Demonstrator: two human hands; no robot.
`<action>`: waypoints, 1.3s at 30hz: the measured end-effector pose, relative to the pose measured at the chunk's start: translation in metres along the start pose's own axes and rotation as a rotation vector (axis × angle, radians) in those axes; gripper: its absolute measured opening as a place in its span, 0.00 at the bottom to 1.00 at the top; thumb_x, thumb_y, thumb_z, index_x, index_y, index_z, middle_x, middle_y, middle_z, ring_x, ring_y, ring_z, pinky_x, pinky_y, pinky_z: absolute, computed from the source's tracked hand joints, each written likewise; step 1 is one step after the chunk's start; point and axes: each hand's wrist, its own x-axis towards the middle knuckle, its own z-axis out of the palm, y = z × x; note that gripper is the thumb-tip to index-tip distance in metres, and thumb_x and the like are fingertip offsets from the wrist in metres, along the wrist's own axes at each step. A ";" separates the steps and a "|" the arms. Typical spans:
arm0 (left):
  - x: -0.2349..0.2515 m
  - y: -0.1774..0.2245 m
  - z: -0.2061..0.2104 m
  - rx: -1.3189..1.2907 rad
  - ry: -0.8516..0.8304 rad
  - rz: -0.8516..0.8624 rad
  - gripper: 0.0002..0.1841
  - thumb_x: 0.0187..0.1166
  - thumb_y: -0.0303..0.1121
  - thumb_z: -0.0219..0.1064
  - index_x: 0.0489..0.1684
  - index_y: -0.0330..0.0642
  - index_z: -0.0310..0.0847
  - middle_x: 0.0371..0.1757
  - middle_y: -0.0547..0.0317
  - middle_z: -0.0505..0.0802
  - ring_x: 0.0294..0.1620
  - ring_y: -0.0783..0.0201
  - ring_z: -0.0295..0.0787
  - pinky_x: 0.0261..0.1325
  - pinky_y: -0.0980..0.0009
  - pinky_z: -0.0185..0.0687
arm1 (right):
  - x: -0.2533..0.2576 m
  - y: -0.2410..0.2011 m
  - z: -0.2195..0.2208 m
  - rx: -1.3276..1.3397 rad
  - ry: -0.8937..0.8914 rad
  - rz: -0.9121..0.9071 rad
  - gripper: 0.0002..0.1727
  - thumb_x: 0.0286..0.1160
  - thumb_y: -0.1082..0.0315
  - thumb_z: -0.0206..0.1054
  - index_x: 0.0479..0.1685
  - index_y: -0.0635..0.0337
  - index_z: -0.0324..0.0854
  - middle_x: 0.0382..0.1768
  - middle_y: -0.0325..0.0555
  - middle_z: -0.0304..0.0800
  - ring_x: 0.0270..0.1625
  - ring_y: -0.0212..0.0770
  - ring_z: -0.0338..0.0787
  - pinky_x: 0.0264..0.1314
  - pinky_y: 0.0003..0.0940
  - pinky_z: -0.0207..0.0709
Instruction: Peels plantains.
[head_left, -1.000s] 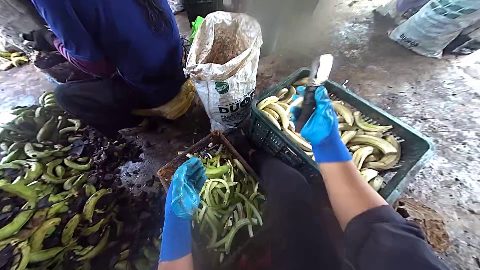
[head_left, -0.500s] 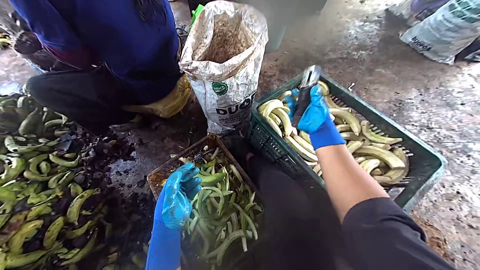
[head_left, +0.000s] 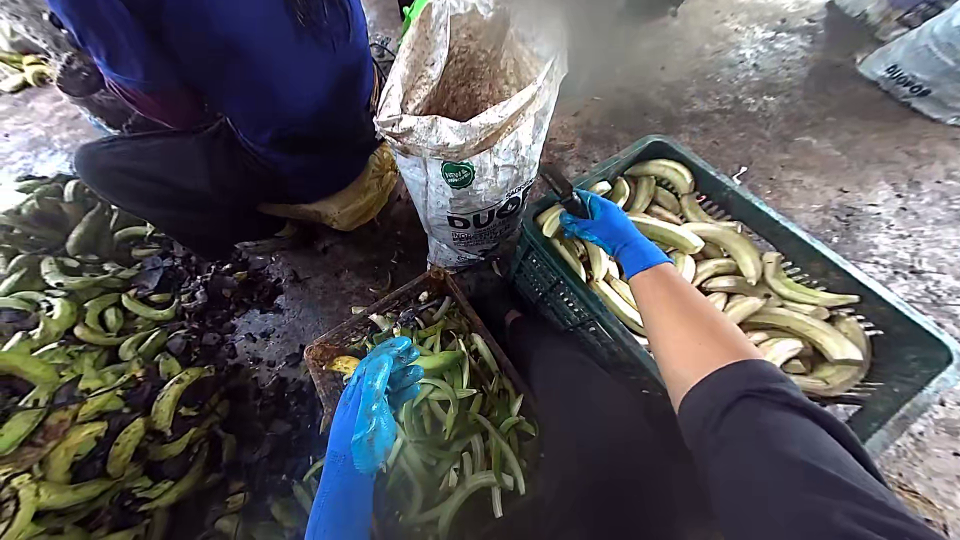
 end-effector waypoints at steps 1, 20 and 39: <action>0.001 -0.001 0.001 0.007 -0.008 -0.005 0.22 0.90 0.37 0.43 0.71 0.37 0.76 0.56 0.50 0.92 0.50 0.58 0.93 0.50 0.64 0.91 | -0.001 -0.002 -0.002 -0.102 0.001 -0.019 0.36 0.74 0.59 0.76 0.83 0.58 0.71 0.68 0.61 0.85 0.67 0.56 0.87 0.74 0.60 0.75; -0.016 0.007 0.001 0.129 -0.008 0.097 0.23 0.88 0.38 0.48 0.74 0.35 0.74 0.60 0.51 0.92 0.54 0.58 0.93 0.54 0.63 0.91 | 0.002 -0.003 -0.039 -0.449 -0.044 -0.019 0.24 0.69 0.67 0.79 0.65 0.64 0.83 0.61 0.66 0.87 0.65 0.66 0.85 0.70 0.71 0.70; -0.013 0.015 -0.069 -0.009 0.015 0.352 0.23 0.91 0.38 0.48 0.73 0.28 0.69 0.60 0.38 0.91 0.57 0.46 0.93 0.58 0.52 0.91 | -0.016 -0.031 -0.046 0.227 0.180 -0.035 0.29 0.68 0.74 0.75 0.71 0.60 0.74 0.57 0.45 0.89 0.51 0.37 0.92 0.56 0.37 0.89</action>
